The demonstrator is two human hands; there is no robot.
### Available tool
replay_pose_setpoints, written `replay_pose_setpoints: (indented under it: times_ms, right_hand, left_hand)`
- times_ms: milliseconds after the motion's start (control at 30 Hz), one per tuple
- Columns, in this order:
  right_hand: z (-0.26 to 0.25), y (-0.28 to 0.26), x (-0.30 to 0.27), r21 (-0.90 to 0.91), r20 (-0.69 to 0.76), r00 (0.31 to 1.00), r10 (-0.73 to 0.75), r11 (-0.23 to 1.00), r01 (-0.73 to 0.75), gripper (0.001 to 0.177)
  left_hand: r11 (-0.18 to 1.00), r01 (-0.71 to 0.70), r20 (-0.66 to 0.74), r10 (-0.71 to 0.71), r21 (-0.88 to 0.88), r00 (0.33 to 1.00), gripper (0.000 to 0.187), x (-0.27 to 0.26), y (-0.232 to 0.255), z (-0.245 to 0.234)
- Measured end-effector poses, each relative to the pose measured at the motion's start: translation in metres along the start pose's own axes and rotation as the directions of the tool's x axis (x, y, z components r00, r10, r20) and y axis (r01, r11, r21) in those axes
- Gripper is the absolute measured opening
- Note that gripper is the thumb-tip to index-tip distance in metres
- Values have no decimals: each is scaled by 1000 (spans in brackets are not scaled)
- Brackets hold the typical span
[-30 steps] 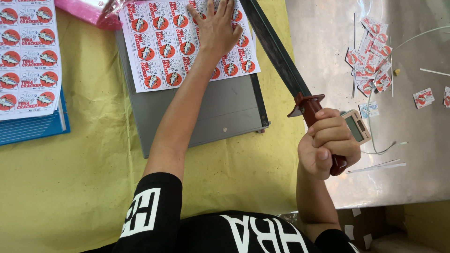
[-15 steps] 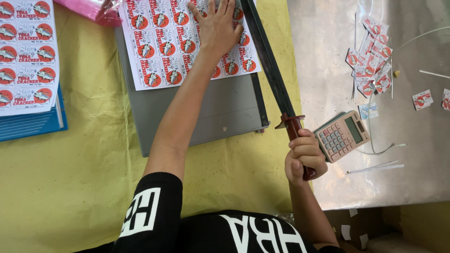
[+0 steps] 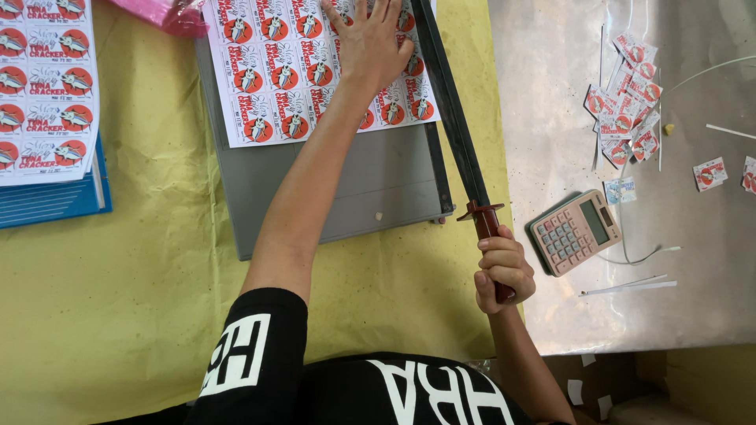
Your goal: The person uses a paper cutter to trim a sheet of printed stickers. They align the sheet on the cutting mat, pull down the lever to slice the paper, and then remove the cut pieces. The process is repeated with multiple sheets of stickers.
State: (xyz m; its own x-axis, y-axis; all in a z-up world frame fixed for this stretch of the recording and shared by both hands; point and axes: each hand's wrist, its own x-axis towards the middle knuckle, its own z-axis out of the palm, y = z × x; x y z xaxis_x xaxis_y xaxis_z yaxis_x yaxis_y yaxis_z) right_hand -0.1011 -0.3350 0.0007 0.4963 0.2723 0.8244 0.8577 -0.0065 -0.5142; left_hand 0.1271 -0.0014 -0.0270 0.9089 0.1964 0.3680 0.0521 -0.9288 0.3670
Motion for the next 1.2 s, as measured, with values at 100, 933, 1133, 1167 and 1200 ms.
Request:
replay_pose_setpoints:
  times_ms: [100,933,1133,1167,1200]
  right_hand:
    - [-4,2,-15,-61,80,996,36,998,-31,17]
    - [40,-46,196,260,-296,955,-30,959,110,33]
    - [37,-43,191,257,-293,955,-39,959,118,31]
    - [36,-43,190,260,-291,956,-40,958,119,31]
    - [35,-43,188,259,-287,957,-36,959,114,31]
  left_hand:
    - [1000,26,75,-25,-13,997,74,-4,2,-3]
    - [996,-87,113,83,36,990,61,-30,-26,-17]
    - [995,-52,-14,54,80,998,63,-3,-6,17]
    - [996,-46,-12,47,73,999,63,0,-6,20]
    - [997,-40,-10,41,67,999,64,2,-7,23]
